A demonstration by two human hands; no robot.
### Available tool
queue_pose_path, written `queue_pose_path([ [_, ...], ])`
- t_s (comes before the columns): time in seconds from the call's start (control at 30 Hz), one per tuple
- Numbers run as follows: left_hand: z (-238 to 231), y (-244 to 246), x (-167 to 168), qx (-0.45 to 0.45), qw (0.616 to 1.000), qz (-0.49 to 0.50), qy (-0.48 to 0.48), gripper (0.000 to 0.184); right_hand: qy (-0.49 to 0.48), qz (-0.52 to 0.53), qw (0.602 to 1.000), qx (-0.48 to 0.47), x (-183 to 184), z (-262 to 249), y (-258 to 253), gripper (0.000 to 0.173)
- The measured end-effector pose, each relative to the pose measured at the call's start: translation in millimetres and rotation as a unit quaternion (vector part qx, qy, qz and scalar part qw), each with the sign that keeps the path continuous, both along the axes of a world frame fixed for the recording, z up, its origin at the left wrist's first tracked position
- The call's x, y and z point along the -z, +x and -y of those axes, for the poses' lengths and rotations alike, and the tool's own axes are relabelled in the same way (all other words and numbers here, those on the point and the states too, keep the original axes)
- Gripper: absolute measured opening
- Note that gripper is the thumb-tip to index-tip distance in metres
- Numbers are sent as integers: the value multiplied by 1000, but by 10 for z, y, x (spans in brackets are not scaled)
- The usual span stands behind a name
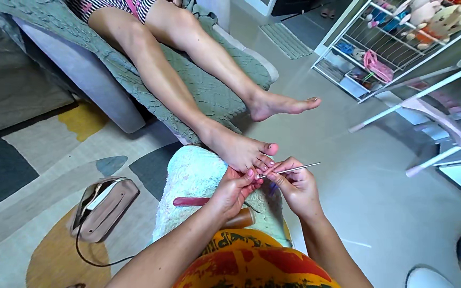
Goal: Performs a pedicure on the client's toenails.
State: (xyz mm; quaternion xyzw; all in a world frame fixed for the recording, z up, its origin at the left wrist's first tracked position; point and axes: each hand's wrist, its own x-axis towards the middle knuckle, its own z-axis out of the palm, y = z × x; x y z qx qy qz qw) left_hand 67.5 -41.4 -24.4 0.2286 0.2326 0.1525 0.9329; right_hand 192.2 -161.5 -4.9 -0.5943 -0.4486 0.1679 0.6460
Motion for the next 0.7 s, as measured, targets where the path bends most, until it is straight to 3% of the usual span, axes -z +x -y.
queue_pose_path([
  [0.23, 10, 21, 3, -6, 1000, -14, -1, 26, 20, 8, 998, 51, 91, -50, -39, 17],
  [0.7, 11, 14, 13, -13, 1000, -9, 6, 30, -1, 127, 991, 40, -1, -11, -96, 5],
])
